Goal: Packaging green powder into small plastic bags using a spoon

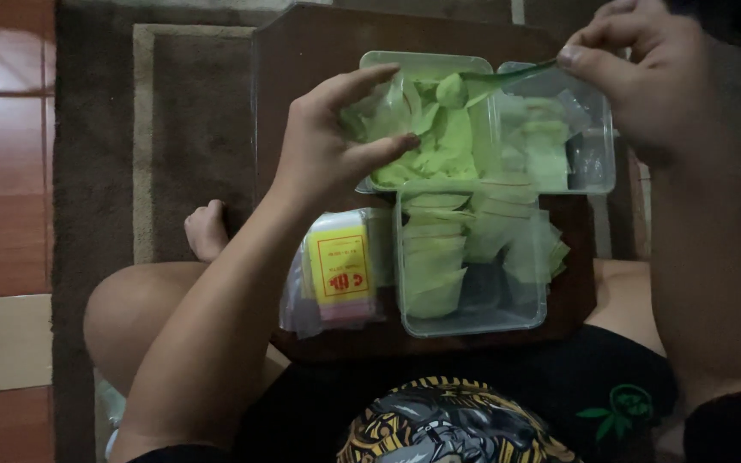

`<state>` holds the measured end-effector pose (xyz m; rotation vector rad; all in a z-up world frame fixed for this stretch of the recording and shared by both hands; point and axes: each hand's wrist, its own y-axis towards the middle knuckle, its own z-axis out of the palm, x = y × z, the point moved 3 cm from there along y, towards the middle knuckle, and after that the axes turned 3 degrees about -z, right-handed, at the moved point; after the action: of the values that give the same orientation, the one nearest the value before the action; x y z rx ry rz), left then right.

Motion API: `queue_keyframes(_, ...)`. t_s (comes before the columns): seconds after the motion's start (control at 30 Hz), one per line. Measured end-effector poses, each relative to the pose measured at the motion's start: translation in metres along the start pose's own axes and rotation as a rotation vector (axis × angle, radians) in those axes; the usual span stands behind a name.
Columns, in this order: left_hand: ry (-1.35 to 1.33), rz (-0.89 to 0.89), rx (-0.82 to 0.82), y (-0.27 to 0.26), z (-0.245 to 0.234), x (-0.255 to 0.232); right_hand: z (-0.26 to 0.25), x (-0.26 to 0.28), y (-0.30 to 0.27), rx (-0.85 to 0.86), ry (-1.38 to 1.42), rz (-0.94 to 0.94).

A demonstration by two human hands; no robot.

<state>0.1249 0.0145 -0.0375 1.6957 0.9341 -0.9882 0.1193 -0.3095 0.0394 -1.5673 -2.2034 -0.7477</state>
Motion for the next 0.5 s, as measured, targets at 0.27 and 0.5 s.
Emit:
queue_keyframes(0.27, 0.028, 0.077, 0.072, -0.003, 0.008, -0.005, 0.018, 0.088, 0.002, -0.046, -0.111, -0.184)
queue_keyframes(0.5, 0.095, 0.066, 0.053, 0.000, 0.005, -0.002, 0.016, 0.102, -0.014, -0.131, -0.471, -0.685)
